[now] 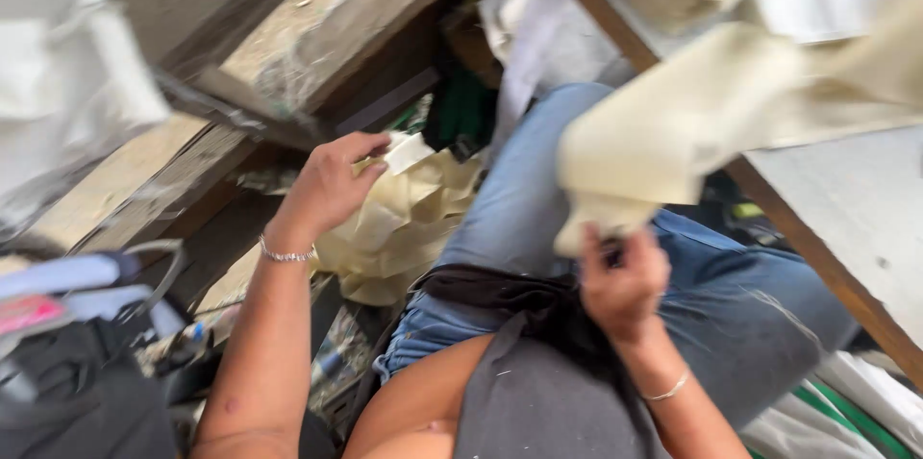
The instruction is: Using hand snips to trim excess threads and separate a chain of sewn fabric pieces at a sewing workstation.
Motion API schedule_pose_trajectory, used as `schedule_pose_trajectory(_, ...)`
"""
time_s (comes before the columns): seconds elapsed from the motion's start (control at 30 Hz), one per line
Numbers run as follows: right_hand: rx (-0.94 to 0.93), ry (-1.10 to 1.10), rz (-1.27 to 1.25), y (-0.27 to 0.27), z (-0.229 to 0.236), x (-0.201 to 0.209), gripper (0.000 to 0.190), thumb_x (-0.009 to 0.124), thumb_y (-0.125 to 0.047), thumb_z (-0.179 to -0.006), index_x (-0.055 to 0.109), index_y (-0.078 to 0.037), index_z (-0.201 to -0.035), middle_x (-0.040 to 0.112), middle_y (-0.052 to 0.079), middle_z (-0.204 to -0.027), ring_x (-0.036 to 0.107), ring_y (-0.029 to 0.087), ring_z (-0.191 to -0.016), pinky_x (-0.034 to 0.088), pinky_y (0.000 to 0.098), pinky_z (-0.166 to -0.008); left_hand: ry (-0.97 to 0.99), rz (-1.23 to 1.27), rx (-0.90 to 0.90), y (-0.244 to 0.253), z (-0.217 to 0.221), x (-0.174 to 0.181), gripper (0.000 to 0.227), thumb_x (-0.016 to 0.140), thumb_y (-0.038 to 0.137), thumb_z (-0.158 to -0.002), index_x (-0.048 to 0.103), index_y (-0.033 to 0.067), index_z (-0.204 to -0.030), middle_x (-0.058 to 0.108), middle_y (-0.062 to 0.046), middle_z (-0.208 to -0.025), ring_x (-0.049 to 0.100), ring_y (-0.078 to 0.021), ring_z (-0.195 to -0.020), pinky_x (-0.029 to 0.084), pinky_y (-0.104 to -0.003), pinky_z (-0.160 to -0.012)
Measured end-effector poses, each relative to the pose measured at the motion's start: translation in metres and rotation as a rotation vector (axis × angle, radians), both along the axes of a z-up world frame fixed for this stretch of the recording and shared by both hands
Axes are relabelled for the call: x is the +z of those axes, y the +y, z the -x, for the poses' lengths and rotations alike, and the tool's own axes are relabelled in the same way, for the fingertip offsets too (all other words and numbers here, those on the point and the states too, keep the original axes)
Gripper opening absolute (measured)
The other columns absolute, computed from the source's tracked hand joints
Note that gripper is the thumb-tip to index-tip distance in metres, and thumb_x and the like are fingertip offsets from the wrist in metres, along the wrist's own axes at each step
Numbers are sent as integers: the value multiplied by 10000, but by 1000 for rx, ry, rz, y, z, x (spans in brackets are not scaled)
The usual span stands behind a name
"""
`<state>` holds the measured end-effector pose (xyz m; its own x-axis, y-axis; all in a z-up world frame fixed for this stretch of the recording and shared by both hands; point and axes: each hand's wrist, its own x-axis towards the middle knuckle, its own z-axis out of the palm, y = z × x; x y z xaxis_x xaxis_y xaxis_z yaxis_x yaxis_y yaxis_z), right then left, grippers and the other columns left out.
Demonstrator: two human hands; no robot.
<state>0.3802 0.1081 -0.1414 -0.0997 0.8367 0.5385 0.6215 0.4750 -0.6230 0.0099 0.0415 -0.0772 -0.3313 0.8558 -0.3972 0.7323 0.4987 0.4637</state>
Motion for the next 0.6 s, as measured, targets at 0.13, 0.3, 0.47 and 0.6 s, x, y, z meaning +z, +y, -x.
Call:
schedule_pose_trajectory(0.13, 334, -260, 40, -32, 14, -7, 277, 845, -275, -719, 623, -121, -779, 626, 101, -632, 652, 371, -606, 520, 465, -567, -460, -974, -310, 51, -90, 59, 96, 703, 153, -981, 733, 117, -1065, 725, -53, -1069, 703, -290, -1090, 540, -403, -1002)
schedule_pose_trajectory(0.3, 835, -473, 156, -47, 34, 43, 171, 683, -139, -787, 527, -98, -846, 617, 145, -750, 584, 409, -611, 412, 550, -464, -524, -650, -758, 54, -146, 98, 243, 728, 238, -928, 540, 88, -893, 563, -65, -853, 546, -241, -761, 418, -358, -736)
schedule_pose_trajectory(0.47, 964, -524, 213, -59, 48, 57, 216, 667, -155, -850, 508, -97, -986, 610, 128, -787, 544, 448, -498, 398, 559, -378, -422, -298, -703, 30, -131, 73, 269, 639, 18, -846, 492, 114, -1050, 655, -87, -922, 601, -290, -783, 446, -389, -733)
schedule_pose_trajectory(0.6, 821, -689, 95, -46, 28, 100, 539, 661, -442, -943, 540, -79, -1323, 663, 108, -1179, 688, 326, -512, 497, 513, -330, -539, -386, -606, 22, -106, 73, 330, 701, 21, -887, 660, 108, -1203, 750, -58, -1157, 709, -199, -1010, 507, -314, -915)
